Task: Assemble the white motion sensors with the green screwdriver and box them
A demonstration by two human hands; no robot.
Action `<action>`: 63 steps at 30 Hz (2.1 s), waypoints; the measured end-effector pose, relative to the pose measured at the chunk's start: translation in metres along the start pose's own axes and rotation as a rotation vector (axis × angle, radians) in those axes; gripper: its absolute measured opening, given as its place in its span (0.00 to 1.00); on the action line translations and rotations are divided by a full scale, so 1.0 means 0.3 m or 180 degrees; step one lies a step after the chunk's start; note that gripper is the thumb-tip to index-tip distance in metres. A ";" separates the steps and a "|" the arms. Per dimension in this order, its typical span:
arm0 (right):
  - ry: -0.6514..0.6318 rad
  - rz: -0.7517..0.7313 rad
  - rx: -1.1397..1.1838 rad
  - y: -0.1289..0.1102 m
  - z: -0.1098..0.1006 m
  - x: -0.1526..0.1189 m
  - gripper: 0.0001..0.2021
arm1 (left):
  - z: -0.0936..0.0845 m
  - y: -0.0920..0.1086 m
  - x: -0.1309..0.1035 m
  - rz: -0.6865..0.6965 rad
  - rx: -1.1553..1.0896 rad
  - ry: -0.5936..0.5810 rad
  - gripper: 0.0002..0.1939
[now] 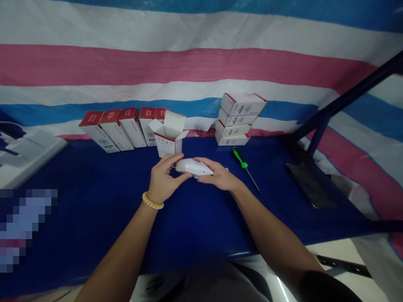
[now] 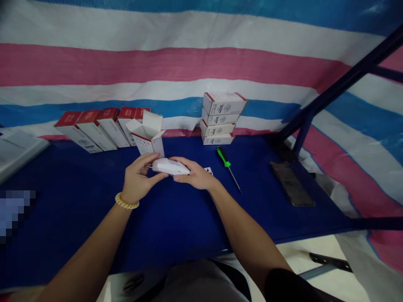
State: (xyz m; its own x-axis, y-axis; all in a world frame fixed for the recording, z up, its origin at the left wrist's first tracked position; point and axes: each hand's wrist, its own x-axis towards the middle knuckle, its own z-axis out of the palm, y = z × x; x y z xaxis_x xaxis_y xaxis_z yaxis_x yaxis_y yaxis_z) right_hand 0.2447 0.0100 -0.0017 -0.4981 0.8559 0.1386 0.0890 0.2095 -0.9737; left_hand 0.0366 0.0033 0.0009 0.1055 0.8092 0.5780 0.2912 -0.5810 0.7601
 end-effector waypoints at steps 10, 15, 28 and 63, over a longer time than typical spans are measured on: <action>0.0730 -0.0296 -0.0465 0.009 0.041 0.019 0.32 | 0.062 0.030 0.000 -0.1956 -0.1510 0.0205 0.35; 0.0637 -0.0353 -0.0895 -0.014 0.065 0.010 0.34 | 0.070 0.033 -0.004 -0.1936 -0.1593 0.0406 0.28; 0.0773 -0.0365 -0.0811 -0.030 0.082 0.000 0.29 | 0.068 0.012 -0.008 -0.1510 -0.1764 0.0258 0.23; 0.0440 -0.0312 0.0460 0.020 0.004 -0.001 0.29 | 0.044 0.056 -0.003 -0.1217 -0.1506 -0.0063 0.24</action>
State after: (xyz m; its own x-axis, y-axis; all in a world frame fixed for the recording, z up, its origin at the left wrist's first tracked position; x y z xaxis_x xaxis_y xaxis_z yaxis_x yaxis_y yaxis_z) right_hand 0.2442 0.0104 -0.0078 -0.3745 0.8935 0.2477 -0.0836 0.2336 -0.9687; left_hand 0.0541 -0.0061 0.0094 0.0960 0.9670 0.2360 -0.1417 -0.2214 0.9648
